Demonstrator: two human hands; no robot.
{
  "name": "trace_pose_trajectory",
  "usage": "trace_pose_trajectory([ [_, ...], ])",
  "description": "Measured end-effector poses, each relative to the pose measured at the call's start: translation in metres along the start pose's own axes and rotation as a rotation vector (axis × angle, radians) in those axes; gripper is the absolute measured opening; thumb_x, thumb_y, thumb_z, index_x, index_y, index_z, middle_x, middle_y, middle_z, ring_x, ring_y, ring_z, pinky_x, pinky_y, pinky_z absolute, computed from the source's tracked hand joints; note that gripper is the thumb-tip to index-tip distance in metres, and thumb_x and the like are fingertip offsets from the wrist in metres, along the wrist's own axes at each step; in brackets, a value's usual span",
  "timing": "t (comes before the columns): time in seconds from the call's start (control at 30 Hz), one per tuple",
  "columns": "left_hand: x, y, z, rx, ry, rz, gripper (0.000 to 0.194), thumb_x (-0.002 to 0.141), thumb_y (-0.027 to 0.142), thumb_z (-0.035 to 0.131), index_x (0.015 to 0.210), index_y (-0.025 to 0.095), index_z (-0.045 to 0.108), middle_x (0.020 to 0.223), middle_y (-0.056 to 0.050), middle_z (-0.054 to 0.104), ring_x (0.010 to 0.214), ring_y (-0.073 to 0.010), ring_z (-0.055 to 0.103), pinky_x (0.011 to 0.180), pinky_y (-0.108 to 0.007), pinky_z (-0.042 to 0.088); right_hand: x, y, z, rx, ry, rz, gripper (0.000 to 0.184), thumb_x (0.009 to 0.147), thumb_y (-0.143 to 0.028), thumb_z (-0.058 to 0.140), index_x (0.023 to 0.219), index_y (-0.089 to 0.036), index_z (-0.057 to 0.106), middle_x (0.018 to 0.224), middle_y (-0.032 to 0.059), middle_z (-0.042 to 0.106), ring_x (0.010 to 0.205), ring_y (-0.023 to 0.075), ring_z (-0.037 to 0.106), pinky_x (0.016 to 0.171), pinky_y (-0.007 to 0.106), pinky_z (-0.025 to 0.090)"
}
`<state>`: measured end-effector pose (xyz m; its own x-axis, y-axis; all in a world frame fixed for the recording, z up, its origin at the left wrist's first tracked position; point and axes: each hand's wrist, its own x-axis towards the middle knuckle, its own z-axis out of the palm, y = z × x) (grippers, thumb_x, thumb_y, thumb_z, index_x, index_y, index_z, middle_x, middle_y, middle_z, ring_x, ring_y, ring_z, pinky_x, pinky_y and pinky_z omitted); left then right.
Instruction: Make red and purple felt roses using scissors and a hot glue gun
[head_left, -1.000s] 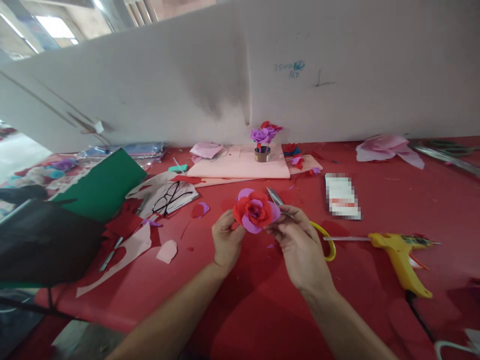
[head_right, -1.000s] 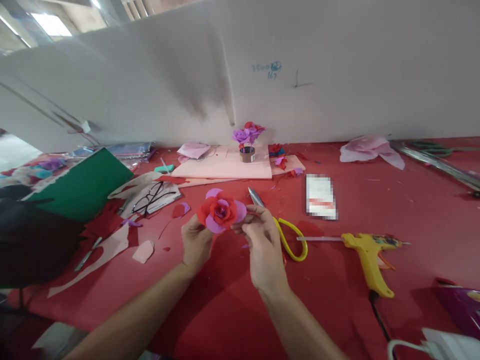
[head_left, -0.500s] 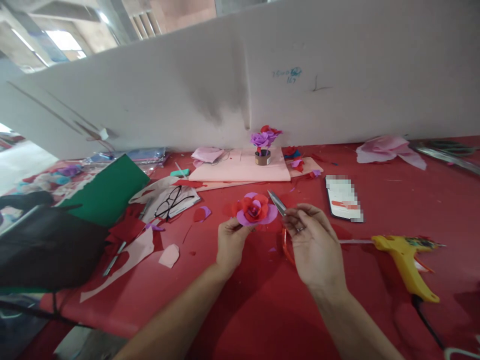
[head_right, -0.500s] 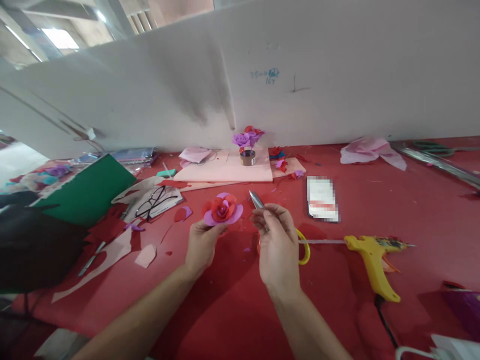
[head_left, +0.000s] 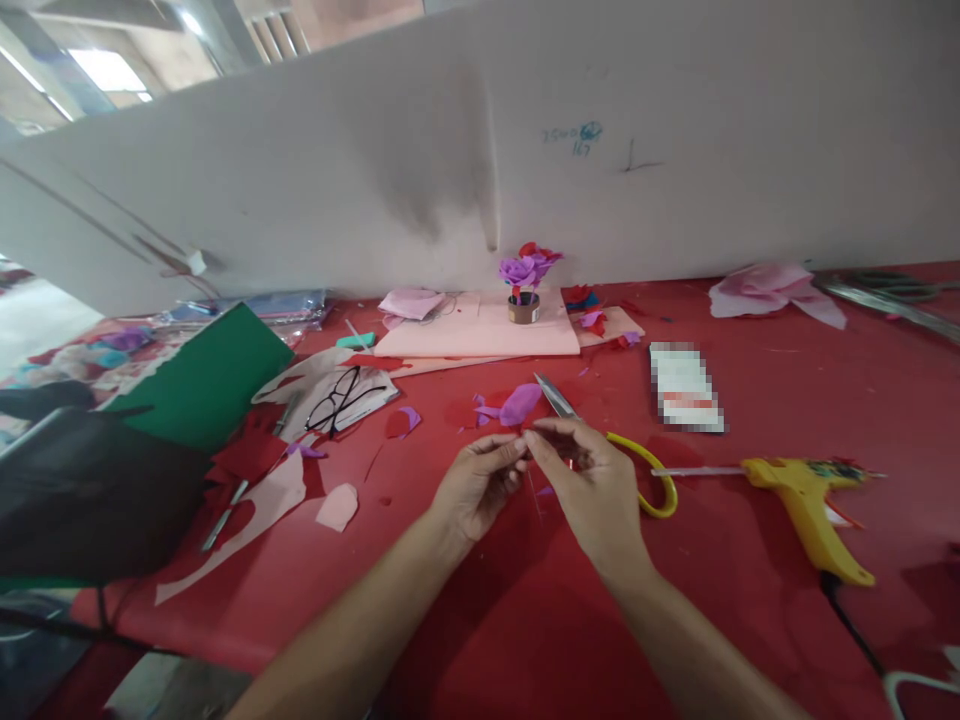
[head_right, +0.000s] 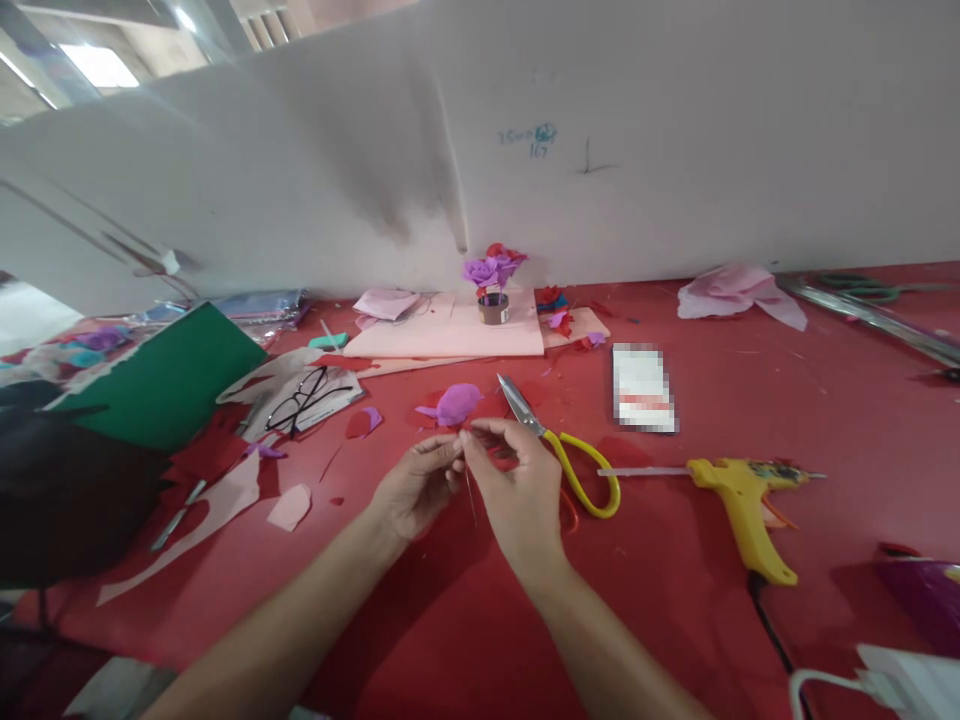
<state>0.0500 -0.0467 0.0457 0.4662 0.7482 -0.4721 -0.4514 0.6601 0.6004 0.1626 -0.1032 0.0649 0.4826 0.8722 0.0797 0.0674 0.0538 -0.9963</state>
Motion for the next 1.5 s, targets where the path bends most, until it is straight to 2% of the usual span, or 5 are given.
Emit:
trace_pose_trajectory([
  [0.47,-0.011,-0.014,0.006,0.277,0.038,0.358,0.012,0.058,0.021,0.079,0.062,0.013,0.072,0.057,-0.002,0.064,0.054,-0.0077,0.053,0.058,-0.022,0.043,-0.002,-0.001,0.003,-0.068,-0.016,-0.020,0.021,0.076,-0.038,0.069,0.084,-0.020,0.063,0.081,0.0024,0.067,0.074,0.0176,0.062,0.071,0.034,0.050],
  [0.83,-0.001,0.007,-0.001,0.065,0.021,0.041,0.020,0.056,0.017,0.082,0.069,0.011,0.068,0.059,0.000,0.060,0.045,-0.0020,0.048,0.039,-0.011,0.030,0.000,0.001,0.000,-0.023,-0.015,0.021,0.012,0.080,-0.032,0.064,0.084,-0.021,0.064,0.081,0.0013,0.067,0.076,0.0160,0.061,0.073,0.031,0.047],
  [1.2,0.006,0.007,-0.006,0.094,-0.061,0.100,0.017,0.056,0.017,0.080,0.063,0.011,0.065,0.061,-0.001,0.060,0.052,-0.0044,0.050,0.051,-0.015,0.038,-0.002,-0.004,-0.001,-0.079,-0.045,0.012,0.022,0.083,-0.040,0.060,0.084,-0.021,0.068,0.074,0.0018,0.069,0.067,0.0168,0.060,0.067,0.030,0.047],
  [1.4,0.008,0.008,-0.010,0.126,-0.101,0.252,0.021,0.058,0.020,0.081,0.065,0.014,0.062,0.067,0.000,0.061,0.060,-0.0074,0.054,0.063,-0.020,0.043,0.009,-0.012,-0.069,-0.723,0.061,-0.208,0.024,0.085,-0.036,0.051,0.094,-0.023,0.069,0.092,0.0081,0.072,0.081,0.0262,0.065,0.076,0.040,0.047],
  [1.5,0.008,0.008,-0.012,0.138,-0.123,0.253,0.024,0.061,0.024,0.080,0.070,0.016,0.060,0.068,0.002,0.060,0.059,-0.0079,0.055,0.060,-0.021,0.043,0.013,-0.002,-0.130,-1.164,0.198,-0.063,0.031,0.082,-0.026,0.046,0.102,-0.019,0.069,0.095,0.0166,0.071,0.087,0.0331,0.064,0.078,0.045,0.046],
])
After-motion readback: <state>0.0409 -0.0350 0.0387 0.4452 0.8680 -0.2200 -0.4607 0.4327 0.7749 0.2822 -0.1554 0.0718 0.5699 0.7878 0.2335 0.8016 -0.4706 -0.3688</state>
